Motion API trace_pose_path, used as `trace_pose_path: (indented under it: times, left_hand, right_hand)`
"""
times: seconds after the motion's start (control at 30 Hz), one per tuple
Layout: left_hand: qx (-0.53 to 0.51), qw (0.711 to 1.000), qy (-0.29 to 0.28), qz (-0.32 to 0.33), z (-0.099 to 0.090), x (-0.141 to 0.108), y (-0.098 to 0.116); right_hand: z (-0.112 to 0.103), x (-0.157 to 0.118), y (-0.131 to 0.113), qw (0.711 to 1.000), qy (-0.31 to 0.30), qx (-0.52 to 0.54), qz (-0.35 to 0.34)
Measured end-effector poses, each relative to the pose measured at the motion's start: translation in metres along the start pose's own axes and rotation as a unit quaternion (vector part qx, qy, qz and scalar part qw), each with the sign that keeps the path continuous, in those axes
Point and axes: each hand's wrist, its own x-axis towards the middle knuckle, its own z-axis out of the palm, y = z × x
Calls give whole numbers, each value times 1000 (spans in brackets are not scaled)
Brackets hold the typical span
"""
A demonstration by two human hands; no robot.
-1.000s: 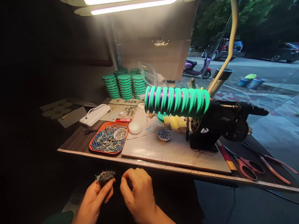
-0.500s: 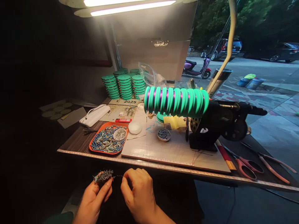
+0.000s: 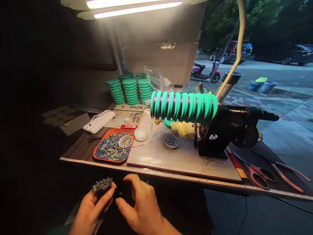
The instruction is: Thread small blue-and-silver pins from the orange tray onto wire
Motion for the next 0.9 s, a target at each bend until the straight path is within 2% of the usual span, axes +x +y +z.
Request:
trace_pose_path:
  times: [0.1,0.17,0.23,0.3,0.33,0.43,0.53,0.6,0.7,0.83,0.9]
  left_hand:
    - [52,996,-56,50,-5,-3,5]
    - [100,990,-36,90,-10,2,15]
    - [171,975,53,134,-20,15,29]
    - [270,930,184,172,-35,37,46]
    - [292,917,207,174,-43,50,56]
    - [343,902,189,180,-63,85,79]
    - [367,906,140,159,-71,104,90]
    - [368,908,136,144,-74,107,92]
    - [347,913,166,136,-78,102,92]
    - [291,917,211,174,-72,81,85]
    - [262,934,169,175,-61,67,76]
  right_hand:
    - [3,-1,3,996,-17,-20,-81]
    - [5,-2,4,990,3,-43,-138]
    - [4,-1,3,985,28,-64,-159]
    - [2,0,2,985,48,-71,-149]
    - [1,1,1,986,55,-68,-140]
    - [1,2,0,988,57,-54,-132]
    - [2,2,2,989,51,-43,-130]
    - [2,1,4,991,50,-34,-119]
    - [3,1,6,994,44,-16,-95]
    - [3,0,5,996,45,5,-80]
    - [3,-1,5,995,55,18,-81]
